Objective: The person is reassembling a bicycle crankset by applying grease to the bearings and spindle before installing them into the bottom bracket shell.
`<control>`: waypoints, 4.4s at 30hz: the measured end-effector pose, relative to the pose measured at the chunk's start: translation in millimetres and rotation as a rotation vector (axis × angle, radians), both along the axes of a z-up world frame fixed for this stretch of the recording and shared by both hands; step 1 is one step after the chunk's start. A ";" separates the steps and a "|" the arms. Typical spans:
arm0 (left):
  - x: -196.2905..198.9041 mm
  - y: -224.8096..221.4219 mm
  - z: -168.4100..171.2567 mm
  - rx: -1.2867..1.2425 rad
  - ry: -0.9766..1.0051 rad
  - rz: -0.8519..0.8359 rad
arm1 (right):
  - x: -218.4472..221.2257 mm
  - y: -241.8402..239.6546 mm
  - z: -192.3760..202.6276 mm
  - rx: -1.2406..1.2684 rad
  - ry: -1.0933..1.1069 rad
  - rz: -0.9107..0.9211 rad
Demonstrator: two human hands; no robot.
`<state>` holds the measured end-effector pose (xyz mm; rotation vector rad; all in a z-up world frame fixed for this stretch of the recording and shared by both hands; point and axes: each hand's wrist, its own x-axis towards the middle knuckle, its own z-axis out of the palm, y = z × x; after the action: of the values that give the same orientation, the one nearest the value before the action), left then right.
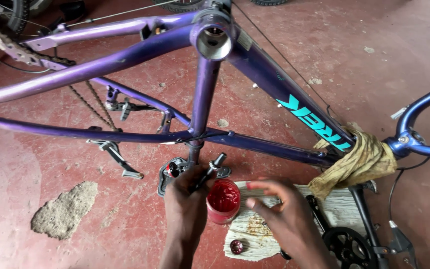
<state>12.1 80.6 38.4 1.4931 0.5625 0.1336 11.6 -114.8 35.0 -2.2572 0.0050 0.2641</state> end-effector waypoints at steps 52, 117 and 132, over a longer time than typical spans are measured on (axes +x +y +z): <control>-31.1 -0.8 53.7 -0.342 -0.032 -0.109 | -8.9 21.6 86.3 0.643 0.086 -0.415; -110.7 -32.5 303.7 -0.666 0.115 -0.383 | -112.2 14.1 331.1 0.858 0.073 -0.317; -106.7 -29.1 300.2 -0.558 0.144 -0.352 | -94.7 1.3 283.6 0.779 -0.066 -0.140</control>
<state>-94.6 51.5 338.6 1.0362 0.3980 -0.3817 -83.1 -113.5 318.6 -1.4808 0.0218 0.0886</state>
